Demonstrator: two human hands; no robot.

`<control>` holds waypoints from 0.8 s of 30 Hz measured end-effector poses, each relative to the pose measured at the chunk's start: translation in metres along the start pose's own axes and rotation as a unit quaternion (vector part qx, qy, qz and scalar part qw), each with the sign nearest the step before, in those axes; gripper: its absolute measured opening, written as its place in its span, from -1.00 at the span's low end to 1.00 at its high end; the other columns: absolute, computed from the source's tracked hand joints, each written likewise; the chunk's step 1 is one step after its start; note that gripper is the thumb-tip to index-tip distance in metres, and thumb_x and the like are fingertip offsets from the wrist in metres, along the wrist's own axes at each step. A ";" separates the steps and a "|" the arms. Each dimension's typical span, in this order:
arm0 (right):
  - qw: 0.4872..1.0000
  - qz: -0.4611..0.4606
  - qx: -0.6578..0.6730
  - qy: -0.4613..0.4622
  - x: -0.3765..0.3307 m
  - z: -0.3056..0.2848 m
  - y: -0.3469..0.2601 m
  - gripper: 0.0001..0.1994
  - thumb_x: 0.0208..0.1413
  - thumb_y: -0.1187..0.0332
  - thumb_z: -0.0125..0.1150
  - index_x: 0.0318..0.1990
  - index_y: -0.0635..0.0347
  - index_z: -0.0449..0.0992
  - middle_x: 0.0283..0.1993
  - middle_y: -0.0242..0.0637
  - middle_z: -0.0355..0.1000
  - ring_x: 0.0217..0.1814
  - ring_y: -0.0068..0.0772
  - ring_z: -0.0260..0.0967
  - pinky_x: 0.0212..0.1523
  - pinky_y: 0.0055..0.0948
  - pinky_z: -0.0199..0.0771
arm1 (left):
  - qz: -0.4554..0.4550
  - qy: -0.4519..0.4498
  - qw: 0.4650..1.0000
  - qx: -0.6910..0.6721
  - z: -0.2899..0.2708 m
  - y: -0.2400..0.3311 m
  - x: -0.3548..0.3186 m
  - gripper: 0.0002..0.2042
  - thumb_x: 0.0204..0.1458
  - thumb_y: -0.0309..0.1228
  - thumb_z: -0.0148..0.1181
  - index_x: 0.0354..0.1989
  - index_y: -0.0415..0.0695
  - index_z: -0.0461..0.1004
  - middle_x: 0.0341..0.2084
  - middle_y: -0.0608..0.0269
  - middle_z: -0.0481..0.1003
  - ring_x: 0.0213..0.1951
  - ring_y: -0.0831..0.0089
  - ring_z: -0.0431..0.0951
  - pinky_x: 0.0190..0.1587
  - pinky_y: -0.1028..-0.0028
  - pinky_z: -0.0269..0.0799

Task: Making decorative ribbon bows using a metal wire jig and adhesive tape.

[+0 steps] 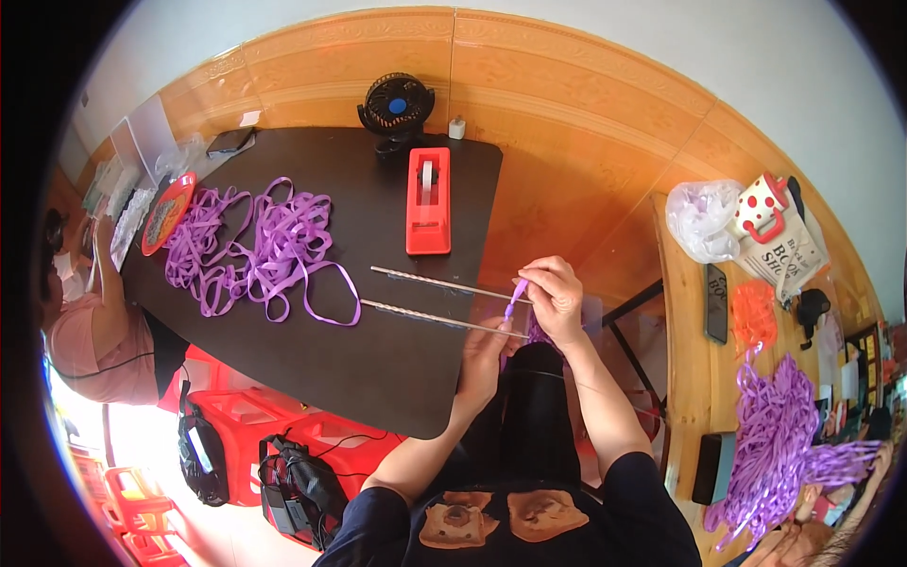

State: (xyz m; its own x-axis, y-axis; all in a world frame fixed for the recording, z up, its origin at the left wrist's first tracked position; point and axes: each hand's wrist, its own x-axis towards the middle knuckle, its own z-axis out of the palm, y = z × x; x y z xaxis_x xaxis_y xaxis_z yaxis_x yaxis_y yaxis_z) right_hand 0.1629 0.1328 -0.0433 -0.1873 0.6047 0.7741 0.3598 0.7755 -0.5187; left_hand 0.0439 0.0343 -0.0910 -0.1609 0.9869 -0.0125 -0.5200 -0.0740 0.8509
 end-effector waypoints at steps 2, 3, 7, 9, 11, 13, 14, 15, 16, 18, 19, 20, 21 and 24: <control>1.000 -0.005 0.010 -0.027 0.002 0.006 0.005 -0.83 -0.13 0.69 0.18 -0.35 0.30 0.55 -0.33 -0.26 0.43 -0.26 -0.35 0.41 -0.27 -0.48 0.44 | 0.018 0.019 1.000 0.008 0.001 0.001 0.004 -0.85 0.17 -0.42 0.09 -0.15 -0.19 0.48 -0.43 0.17 0.56 -0.46 0.53 0.52 -0.40 0.59 0.39; 0.999 0.014 0.045 -0.025 0.001 0.012 0.010 -0.85 -0.10 0.70 0.17 -0.35 0.31 0.55 -0.33 -0.25 0.42 -0.26 -0.37 0.42 -0.28 -0.50 0.48 | 0.019 0.048 0.999 0.006 0.002 0.001 0.005 -0.85 0.17 -0.41 0.08 -0.16 -0.19 0.48 -0.43 0.18 0.56 -0.46 0.53 0.52 -0.41 0.59 0.39; 0.995 0.038 0.084 -0.036 -0.005 0.027 0.018 -0.87 -0.02 0.70 0.14 -0.32 0.35 0.54 -0.33 -0.24 0.39 -0.28 -0.44 0.42 -0.32 -0.56 0.57 | 0.019 0.082 0.996 0.007 0.003 0.000 0.008 -0.84 0.18 -0.40 0.07 -0.16 -0.19 0.47 -0.43 0.19 0.56 -0.46 0.54 0.51 -0.42 0.58 0.37; 0.994 0.040 0.094 -0.034 -0.008 0.034 0.019 -0.85 -0.06 0.71 0.17 -0.31 0.34 0.55 -0.33 -0.24 0.40 -0.29 -0.43 0.41 -0.31 -0.55 0.52 | 0.003 0.089 0.996 -0.008 -0.001 0.000 0.007 -0.84 0.18 -0.40 0.08 -0.15 -0.19 0.47 -0.43 0.19 0.56 -0.45 0.54 0.51 -0.41 0.58 0.37; 0.991 0.055 0.116 -0.026 -0.010 0.040 0.016 -0.83 -0.08 0.71 0.19 -0.31 0.32 0.56 -0.34 -0.25 0.41 -0.30 -0.42 0.40 -0.31 -0.55 0.44 | -0.012 0.095 0.995 -0.023 -0.002 0.002 0.005 -0.84 0.17 -0.41 0.09 -0.15 -0.19 0.47 -0.42 0.19 0.56 -0.44 0.54 0.51 -0.40 0.57 0.37; 0.990 0.078 0.119 -0.017 -0.014 0.046 0.012 -0.85 -0.13 0.66 0.24 -0.35 0.28 0.56 -0.38 -0.26 0.41 -0.33 -0.36 0.40 -0.32 -0.48 0.41 | 0.003 0.094 0.995 0.017 -0.001 0.007 0.004 -0.85 0.16 -0.42 0.09 -0.15 -0.19 0.47 -0.41 0.19 0.56 -0.41 0.52 0.51 -0.33 0.57 0.37; 0.987 0.102 0.121 -0.009 -0.017 0.048 0.009 -0.86 -0.17 0.61 0.28 -0.38 0.24 0.56 -0.43 -0.27 0.41 -0.35 -0.30 0.41 -0.34 -0.40 0.37 | 0.004 0.093 0.995 0.017 0.000 0.006 0.003 -0.85 0.16 -0.42 0.09 -0.15 -0.19 0.47 -0.41 0.19 0.56 -0.41 0.52 0.51 -0.33 0.57 0.37; 0.986 0.096 0.140 -0.003 -0.018 0.050 0.005 -0.88 -0.15 0.62 0.23 -0.40 0.26 0.54 -0.45 -0.26 0.40 -0.36 -0.30 0.40 -0.35 -0.41 0.37 | -0.002 0.090 0.996 -0.008 0.000 0.006 0.000 -0.86 0.16 -0.43 0.10 -0.17 -0.20 0.48 -0.41 0.19 0.56 -0.39 0.51 0.52 -0.28 0.56 0.38; 0.986 0.095 0.140 -0.003 -0.020 0.050 0.002 -0.88 -0.15 0.62 0.23 -0.40 0.26 0.54 -0.45 -0.26 0.40 -0.36 -0.30 0.40 -0.35 -0.41 0.37 | -0.007 0.086 0.996 -0.034 0.000 0.006 -0.002 -0.87 0.15 -0.45 0.10 -0.18 -0.20 0.49 -0.40 0.19 0.56 -0.37 0.51 0.52 -0.24 0.56 0.39; 0.984 0.124 0.130 -0.018 -0.025 0.048 -0.004 -0.90 -0.14 0.61 0.21 -0.40 0.27 0.53 -0.46 -0.26 0.39 -0.38 -0.30 0.39 -0.36 -0.42 0.35 | 0.006 0.080 0.997 -0.007 -0.006 0.002 -0.003 -0.88 0.15 -0.46 0.10 -0.20 -0.21 0.50 -0.40 0.19 0.57 -0.35 0.50 0.53 -0.19 0.54 0.39; 0.984 0.123 0.130 -0.018 -0.029 0.049 -0.006 -0.90 -0.14 0.61 0.21 -0.40 0.27 0.53 -0.46 -0.26 0.39 -0.38 -0.30 0.39 -0.36 -0.42 0.35 | 0.019 0.074 0.997 0.020 -0.008 -0.001 -0.004 -0.89 0.15 -0.47 0.11 -0.22 -0.21 0.51 -0.40 0.20 0.57 -0.33 0.50 0.53 -0.15 0.53 0.40; 0.986 0.118 0.119 -0.016 -0.034 0.051 -0.006 -0.90 -0.14 0.58 0.21 -0.40 0.27 0.54 -0.46 -0.25 0.38 -0.38 -0.30 0.38 -0.37 -0.42 0.34 | 0.020 0.073 0.997 0.019 -0.009 -0.003 -0.008 -0.89 0.15 -0.47 0.11 -0.22 -0.21 0.51 -0.40 0.20 0.57 -0.33 0.50 0.53 -0.15 0.53 0.40; 0.987 0.114 0.108 -0.015 -0.040 0.053 -0.005 -0.91 -0.14 0.56 0.21 -0.40 0.27 0.54 -0.46 -0.24 0.38 -0.39 -0.29 0.37 -0.38 -0.43 0.33 | 0.011 0.055 0.998 -0.005 -0.009 -0.004 -0.012 -0.89 0.15 -0.48 0.11 -0.23 -0.22 0.51 -0.39 0.20 0.57 -0.31 0.50 0.54 -0.12 0.52 0.40; 0.987 0.131 0.072 -0.052 -0.080 0.053 0.006 -0.89 -0.13 0.53 0.21 -0.37 0.25 0.55 -0.47 -0.22 0.37 -0.39 -0.27 0.37 -0.37 -0.41 0.33 | -0.022 0.024 0.999 -0.023 -0.013 -0.008 -0.027 -0.89 0.14 -0.49 0.10 -0.24 -0.23 0.51 -0.37 0.20 0.57 -0.28 0.51 0.55 -0.08 0.52 0.39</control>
State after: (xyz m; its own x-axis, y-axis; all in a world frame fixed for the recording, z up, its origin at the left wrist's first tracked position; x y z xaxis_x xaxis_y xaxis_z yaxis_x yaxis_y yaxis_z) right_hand 0.1312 0.0989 -0.1273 -0.2004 0.7979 0.5685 0.2767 0.6028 -0.7484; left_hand 0.0414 0.0059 -0.1044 -0.1767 0.9814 -0.0744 -0.5655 -0.0393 0.8238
